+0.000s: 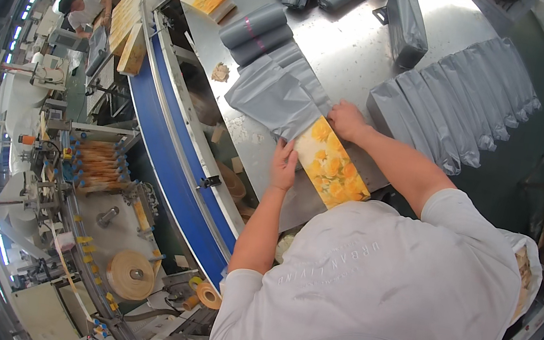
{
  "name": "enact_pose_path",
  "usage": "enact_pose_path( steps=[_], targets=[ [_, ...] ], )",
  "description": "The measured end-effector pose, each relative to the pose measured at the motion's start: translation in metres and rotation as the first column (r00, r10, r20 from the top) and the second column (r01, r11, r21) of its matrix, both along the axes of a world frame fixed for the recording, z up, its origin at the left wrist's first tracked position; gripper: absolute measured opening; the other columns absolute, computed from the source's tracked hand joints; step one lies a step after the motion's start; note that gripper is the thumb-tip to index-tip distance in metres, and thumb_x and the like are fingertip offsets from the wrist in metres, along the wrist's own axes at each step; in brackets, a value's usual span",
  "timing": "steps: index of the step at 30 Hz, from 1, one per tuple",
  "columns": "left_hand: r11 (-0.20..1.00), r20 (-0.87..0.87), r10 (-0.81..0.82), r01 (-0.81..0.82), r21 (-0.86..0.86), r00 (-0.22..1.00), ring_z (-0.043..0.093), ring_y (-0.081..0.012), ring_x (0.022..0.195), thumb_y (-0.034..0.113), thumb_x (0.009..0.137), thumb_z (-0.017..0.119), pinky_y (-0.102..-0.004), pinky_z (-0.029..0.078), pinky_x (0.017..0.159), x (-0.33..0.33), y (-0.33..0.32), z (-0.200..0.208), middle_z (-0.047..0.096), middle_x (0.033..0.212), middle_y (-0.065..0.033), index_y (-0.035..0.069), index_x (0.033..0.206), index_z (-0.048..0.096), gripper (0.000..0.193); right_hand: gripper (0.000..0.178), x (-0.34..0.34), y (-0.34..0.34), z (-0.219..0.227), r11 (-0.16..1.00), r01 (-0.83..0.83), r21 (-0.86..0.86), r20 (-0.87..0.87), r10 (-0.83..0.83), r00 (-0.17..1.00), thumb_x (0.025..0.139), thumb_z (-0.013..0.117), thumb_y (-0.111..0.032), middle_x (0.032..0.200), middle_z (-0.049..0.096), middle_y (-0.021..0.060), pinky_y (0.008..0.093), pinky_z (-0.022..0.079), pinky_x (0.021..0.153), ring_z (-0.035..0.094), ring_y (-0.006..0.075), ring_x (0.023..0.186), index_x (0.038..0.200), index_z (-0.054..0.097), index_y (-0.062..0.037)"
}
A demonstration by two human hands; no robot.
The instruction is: The person places small yellow boxes into grey poly mailers on a metal table. They fold the top flaps of the mailers to seal them and then move the finished packages to a stack on the right side of the table.
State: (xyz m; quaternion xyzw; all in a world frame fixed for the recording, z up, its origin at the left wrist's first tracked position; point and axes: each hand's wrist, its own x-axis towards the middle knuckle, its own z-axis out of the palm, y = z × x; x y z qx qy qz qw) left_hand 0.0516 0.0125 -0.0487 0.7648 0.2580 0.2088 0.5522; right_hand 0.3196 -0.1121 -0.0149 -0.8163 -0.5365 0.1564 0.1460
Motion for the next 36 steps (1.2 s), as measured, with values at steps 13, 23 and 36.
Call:
enact_pose_path(
  steps=[13,23,36],
  targets=[
    [0.796,-0.782,-0.309,0.597,0.098,0.541,0.073,-0.0449,0.095,0.022,0.086,0.071,-0.0548,0.056,0.081,-0.004,-0.027,0.015,0.075,0.097,-0.0258,0.000,0.101,0.077,0.028,0.024,-0.046,-0.092,0.038,0.830,-0.189,-0.524,-0.206,0.091,0.974,0.089,0.069,-0.026,0.108,0.076,0.0212,0.0519,0.056,0.090,0.071,0.0417,0.104,0.101,0.079,-0.0075],
    [0.994,-0.503,-0.080,0.032,-0.103,0.861,0.067,-0.0280,0.069,0.022,0.095,0.072,-0.0415,0.051,0.065,-0.078,-0.056,0.014,0.071,0.078,-0.0198,-0.004,0.090,0.069,0.026,0.028,-0.083,-0.131,0.038,0.925,-0.064,-0.376,-0.158,0.004,0.987,0.090,0.065,-0.030,0.090,0.075,0.0185,0.0542,0.056,0.077,0.070,0.0437,0.087,0.087,0.078,-0.0052],
    [0.988,-0.260,0.047,-0.084,-0.132,0.965,0.068,-0.0150,0.077,0.009,0.095,0.069,-0.0333,0.054,0.074,-0.109,-0.091,-0.018,0.074,0.086,-0.0103,-0.001,0.103,0.077,0.015,0.010,-0.205,-0.059,0.022,0.928,-0.264,0.265,-0.193,0.319,0.928,0.090,0.071,-0.018,0.098,0.067,0.0089,0.0454,0.056,0.079,0.068,0.0325,0.093,0.093,0.067,-0.0096]
  ],
)
